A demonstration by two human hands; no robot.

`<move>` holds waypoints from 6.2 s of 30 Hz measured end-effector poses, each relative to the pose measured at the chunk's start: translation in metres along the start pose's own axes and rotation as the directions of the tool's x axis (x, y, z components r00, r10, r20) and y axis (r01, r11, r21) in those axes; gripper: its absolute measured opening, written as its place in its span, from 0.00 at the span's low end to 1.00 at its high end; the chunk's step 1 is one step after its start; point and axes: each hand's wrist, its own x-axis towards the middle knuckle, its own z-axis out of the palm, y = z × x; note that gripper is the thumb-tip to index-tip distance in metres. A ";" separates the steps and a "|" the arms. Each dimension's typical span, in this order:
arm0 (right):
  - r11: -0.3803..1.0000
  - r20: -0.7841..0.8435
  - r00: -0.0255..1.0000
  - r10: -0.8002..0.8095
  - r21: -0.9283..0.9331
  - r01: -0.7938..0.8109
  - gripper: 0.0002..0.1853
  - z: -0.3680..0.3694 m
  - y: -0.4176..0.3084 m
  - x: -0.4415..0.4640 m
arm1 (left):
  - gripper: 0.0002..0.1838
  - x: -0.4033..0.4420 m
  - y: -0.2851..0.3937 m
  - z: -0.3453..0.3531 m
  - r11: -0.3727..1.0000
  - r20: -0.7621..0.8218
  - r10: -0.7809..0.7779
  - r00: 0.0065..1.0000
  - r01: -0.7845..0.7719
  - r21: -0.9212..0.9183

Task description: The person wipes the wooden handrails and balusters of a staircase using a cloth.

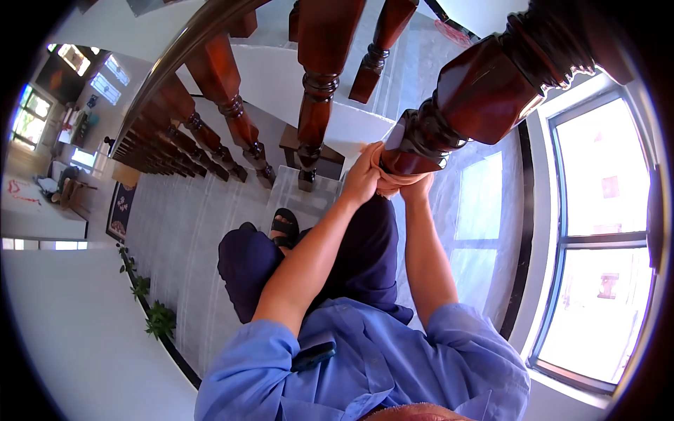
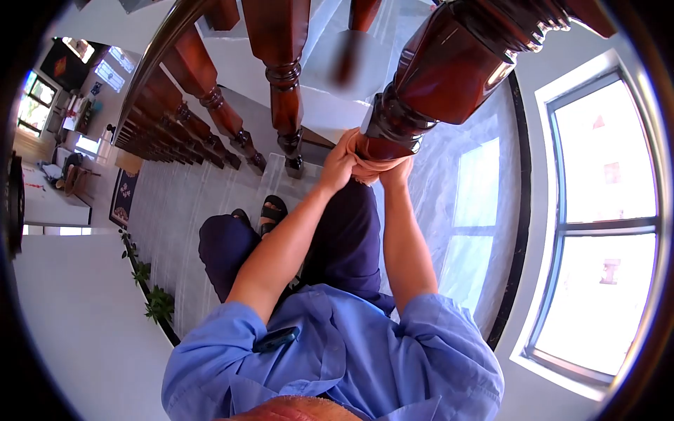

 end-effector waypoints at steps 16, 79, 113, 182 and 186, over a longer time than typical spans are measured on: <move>0.993 -0.286 0.953 0.097 -0.043 -0.114 0.09 0.015 -0.083 -0.105 | 0.18 -0.032 0.067 -0.015 0.910 -0.340 -0.003 0.941 0.143 0.389; 0.321 0.693 0.720 0.034 -0.690 0.649 0.41 0.145 -0.490 0.199 | 0.21 0.049 0.272 -0.213 0.937 -0.665 -0.116 0.737 -0.142 -0.320; 0.191 0.797 0.604 0.018 -0.596 0.780 0.42 0.219 -0.472 0.197 | 0.24 0.016 0.245 -0.231 0.790 -0.698 -0.430 0.573 -0.136 -0.598; 0.849 -0.152 0.986 -0.064 0.512 0.134 0.36 0.188 -0.128 0.048 | 0.29 0.067 0.097 -0.122 0.914 -0.279 -0.172 0.945 0.047 -0.403; 0.883 -0.152 0.974 -0.166 0.417 0.216 0.38 0.194 -0.109 0.021 | 0.27 0.039 0.101 -0.120 0.784 -0.218 -0.481 0.849 0.305 -0.541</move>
